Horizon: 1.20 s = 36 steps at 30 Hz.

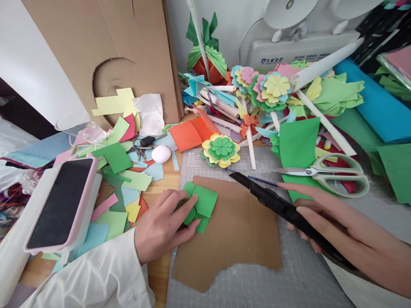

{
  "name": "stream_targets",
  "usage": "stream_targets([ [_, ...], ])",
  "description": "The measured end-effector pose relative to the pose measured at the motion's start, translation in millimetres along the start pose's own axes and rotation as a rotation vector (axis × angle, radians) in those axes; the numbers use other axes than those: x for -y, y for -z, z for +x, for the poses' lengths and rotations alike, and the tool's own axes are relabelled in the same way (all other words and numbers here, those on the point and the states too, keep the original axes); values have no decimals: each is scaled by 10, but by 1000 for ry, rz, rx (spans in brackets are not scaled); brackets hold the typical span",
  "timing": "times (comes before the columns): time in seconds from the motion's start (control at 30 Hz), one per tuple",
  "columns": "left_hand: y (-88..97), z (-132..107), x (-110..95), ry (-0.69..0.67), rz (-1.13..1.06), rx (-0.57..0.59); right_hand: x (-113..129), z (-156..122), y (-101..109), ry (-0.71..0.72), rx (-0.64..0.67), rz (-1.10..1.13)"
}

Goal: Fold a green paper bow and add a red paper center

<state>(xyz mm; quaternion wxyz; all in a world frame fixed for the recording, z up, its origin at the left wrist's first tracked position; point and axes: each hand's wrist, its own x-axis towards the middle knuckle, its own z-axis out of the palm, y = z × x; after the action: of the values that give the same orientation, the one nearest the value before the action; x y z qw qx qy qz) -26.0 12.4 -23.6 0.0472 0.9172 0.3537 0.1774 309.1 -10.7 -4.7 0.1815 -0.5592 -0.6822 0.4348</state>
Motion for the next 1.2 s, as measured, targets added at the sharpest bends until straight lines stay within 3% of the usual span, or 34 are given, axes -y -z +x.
stream_targets([
  [0.17,36,22,26,-93,-22,18,113,-15,-94,-119,141,332],
  [0.33,126,50,33,-60,-69,53,241,-62,-183,-293,43,564],
  [0.47,137,44,50,-50,-79,84,242,-81,-177,-304,15,664],
  [0.7,69,5,35,20,-56,-3,223,-82,-53,-363,56,677],
  [0.93,-14,84,9,50,-36,-35,190,-24,-139,-318,87,555],
  [1.07,14,170,22,60,-48,-29,137,18,-146,-254,87,447],
  [1.2,123,229,-27,93,-111,-50,65,59,-79,-80,100,286],
])
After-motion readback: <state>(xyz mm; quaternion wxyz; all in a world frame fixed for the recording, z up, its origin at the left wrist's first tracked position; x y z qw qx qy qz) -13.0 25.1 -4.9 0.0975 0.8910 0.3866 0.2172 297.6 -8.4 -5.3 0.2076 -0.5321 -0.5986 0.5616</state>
